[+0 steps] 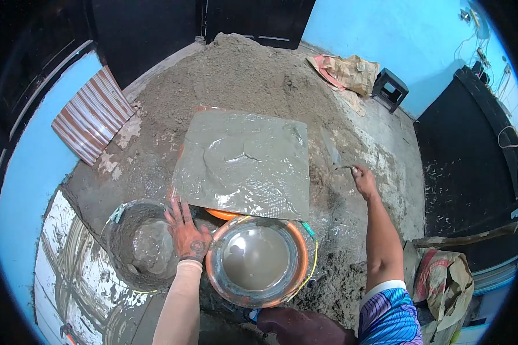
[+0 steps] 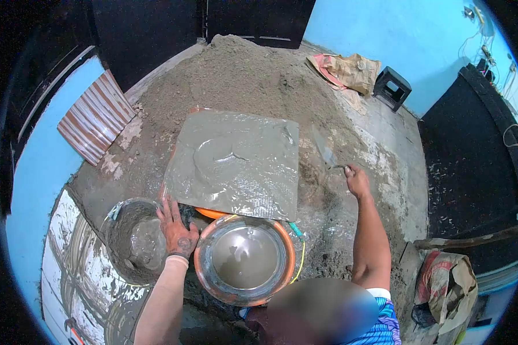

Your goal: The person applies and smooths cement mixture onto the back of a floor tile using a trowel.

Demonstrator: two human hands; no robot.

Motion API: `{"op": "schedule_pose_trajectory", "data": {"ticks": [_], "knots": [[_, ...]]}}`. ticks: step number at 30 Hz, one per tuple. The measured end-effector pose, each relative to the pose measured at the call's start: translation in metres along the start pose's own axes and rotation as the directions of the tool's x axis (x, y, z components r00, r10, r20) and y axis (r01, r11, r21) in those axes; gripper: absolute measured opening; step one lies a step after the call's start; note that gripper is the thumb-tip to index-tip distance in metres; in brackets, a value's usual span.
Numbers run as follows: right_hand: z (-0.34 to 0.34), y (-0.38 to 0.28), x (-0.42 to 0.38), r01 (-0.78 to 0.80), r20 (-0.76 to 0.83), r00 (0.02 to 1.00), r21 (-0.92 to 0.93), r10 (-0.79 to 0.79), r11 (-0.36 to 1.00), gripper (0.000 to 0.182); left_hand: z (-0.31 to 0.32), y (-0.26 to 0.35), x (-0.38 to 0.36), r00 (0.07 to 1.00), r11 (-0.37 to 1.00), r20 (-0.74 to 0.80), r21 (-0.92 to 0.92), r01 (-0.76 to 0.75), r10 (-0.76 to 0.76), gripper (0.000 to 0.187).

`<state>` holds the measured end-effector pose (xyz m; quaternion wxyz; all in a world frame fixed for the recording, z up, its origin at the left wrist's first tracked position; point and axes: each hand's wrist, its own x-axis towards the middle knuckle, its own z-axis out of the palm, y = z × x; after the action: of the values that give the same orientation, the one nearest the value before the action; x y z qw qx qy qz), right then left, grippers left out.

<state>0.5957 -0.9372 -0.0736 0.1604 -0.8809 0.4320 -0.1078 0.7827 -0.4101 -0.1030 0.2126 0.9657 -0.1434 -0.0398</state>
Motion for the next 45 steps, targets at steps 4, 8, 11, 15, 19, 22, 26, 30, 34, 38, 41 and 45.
{"op": "schedule_pose_trajectory", "data": {"ticks": [4,8,11,15,19,22,26,30,34,38,41,45], "knots": [[-0.022,-0.057,0.003,0.117,-0.061,0.992,0.053,-0.113,0.992,0.032,0.0,-0.003,0.001,1.0,1.0,0.001,0.001,-0.015,0.015,0.091],[-0.047,-0.131,0.021,0.253,0.111,0.965,-0.151,-0.238,0.956,0.027,-0.002,0.0,0.003,0.998,1.0,0.058,0.022,0.022,-0.023,0.091],[-0.049,-0.182,0.048,0.363,0.213,0.927,-0.296,-0.31,0.884,0.026,0.004,-0.007,0.002,1.0,1.0,0.02,0.021,-0.011,0.01,0.091],[-0.038,-0.255,0.068,0.45,0.302,0.891,-0.481,-0.339,0.753,0.029,0.006,-0.008,0.003,1.0,0.999,0.016,0.025,-0.021,0.021,0.09],[0.004,-0.3,0.086,0.383,0.283,0.919,-0.473,-0.275,0.793,0.032,0.011,-0.012,0.004,0.999,0.999,-0.007,0.021,-0.032,0.032,0.09],[0.041,-0.315,0.098,0.277,0.244,0.952,-0.417,-0.187,0.866,0.036,0.009,-0.013,0.005,0.998,0.998,-0.041,-0.052,-0.046,0.044,0.09],[0.055,-0.345,0.096,0.236,0.232,0.961,-0.386,-0.154,0.892,0.036,0.009,-0.01,0.007,0.999,1.0,0.04,-0.007,0.018,-0.018,0.093],[0.049,-0.358,0.087,0.292,0.259,0.948,-0.467,-0.186,0.835,0.034,0.003,-0.008,0.005,0.997,0.999,0.077,0.035,0.029,-0.032,0.095],[0.053,-0.329,0.115,0.219,0.151,0.974,-0.416,-0.171,0.882,0.033,0.005,-0.01,0.005,1.0,0.999,0.021,-0.043,0.004,-0.003,0.09],[0.04,-0.306,0.124,0.142,0.082,0.99,-0.451,-0.117,0.881,0.033,0.009,-0.013,0.006,0.999,0.999,0.032,-0.035,0.004,-0.003,0.09],[0.027,-0.296,0.126,0.113,0.048,0.994,-0.511,-0.102,0.852,0.033,0.01,-0.012,0.006,0.999,1.0,0.033,-0.023,0.011,-0.01,0.091],[0.012,-0.277,0.123,0.212,0.015,0.975,-0.351,-0.221,0.912,0.031,0.008,-0.012,0.006,0.999,1.0,0.047,0.015,0.009,-0.009,0.094]]}}
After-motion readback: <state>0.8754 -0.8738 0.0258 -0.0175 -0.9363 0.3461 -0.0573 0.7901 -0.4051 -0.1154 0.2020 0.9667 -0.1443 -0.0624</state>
